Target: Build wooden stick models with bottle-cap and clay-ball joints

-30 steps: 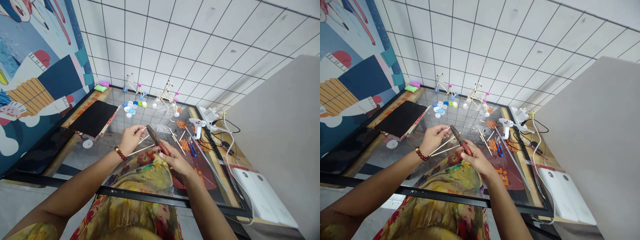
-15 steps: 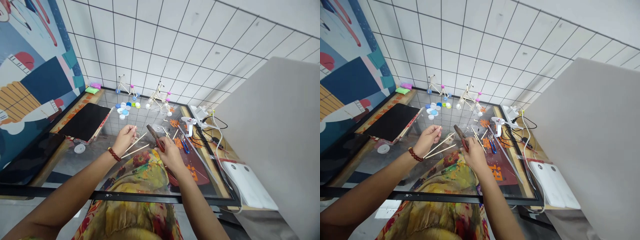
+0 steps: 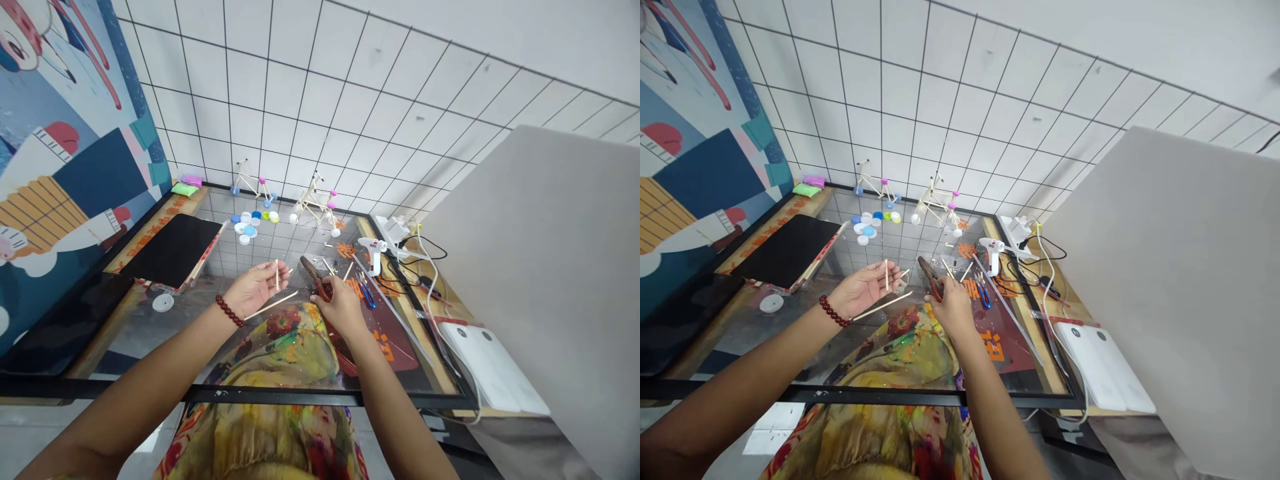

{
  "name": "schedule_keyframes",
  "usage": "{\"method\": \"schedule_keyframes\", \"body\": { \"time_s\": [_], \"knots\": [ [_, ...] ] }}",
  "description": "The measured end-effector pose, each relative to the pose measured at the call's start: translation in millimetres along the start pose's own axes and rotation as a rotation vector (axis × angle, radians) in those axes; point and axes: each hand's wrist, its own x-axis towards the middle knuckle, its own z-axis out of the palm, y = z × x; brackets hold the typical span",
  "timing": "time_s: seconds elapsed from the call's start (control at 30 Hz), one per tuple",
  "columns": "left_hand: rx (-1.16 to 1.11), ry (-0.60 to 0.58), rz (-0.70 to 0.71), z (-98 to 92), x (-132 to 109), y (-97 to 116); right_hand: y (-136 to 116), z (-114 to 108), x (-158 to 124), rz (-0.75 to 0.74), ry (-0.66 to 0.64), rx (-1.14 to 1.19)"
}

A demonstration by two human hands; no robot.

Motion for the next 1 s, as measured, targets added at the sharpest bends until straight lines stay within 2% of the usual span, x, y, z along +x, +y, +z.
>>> {"method": "schedule_keyframes", "body": {
  "time_s": [0.17, 0.3, 0.37, 0.43, 0.53, 0.6, 0.67, 0.77, 0.83, 0.93, 0.97, 1.0],
  "knots": [
    [0.021, -0.004, -0.027, -4.3, 3.3, -0.9, 3.6, 4.9, 2.1, 0.056, 0.022, 0.047],
    [0.012, -0.033, -0.035, -3.3, 1.9, -0.2, 13.3, -0.5, 5.3, -0.015, 0.058, 0.050],
    [0.018, -0.028, -0.044, -2.3, 0.8, -0.2, 24.9, -10.7, 7.8, -0.029, 0.137, -0.047],
    [0.036, -0.018, -0.051, -2.1, 0.1, -1.2, 39.7, -22.2, 9.9, 0.040, 0.207, -0.234],
    [0.057, -0.037, -0.048, -2.6, -0.4, -4.5, 60.3, -32.5, 11.3, 0.196, 0.109, -0.462],
    [0.079, -0.076, -0.026, -2.1, -0.7, -7.3, 68.6, -33.4, 11.1, 0.260, 0.044, -0.491],
    [0.122, -0.100, 0.037, -0.4, -1.0, -9.7, 71.5, -32.1, 10.5, 0.281, 0.035, -0.492],
    [0.208, -0.098, 0.162, 2.2, -1.1, -11.9, 63.6, -29.3, 8.5, 0.279, 0.076, -0.429],
    [0.254, -0.096, 0.205, 2.6, -1.1, -12.8, 48.1, -25.9, 5.9, 0.220, 0.136, -0.246],
    [0.303, -0.134, 0.189, 1.6, -1.1, -13.8, 11.7, -16.4, 0.1, -0.014, 0.206, 0.087],
    [0.316, -0.148, 0.179, 1.2, -1.0, -14.1, -1.4, -12.6, -1.8, -0.094, 0.205, 0.154],
    [0.327, -0.158, 0.172, 0.8, -1.0, -14.3, -13.5, -9.1, -3.2, -0.173, 0.147, 0.203]
  ]
}}
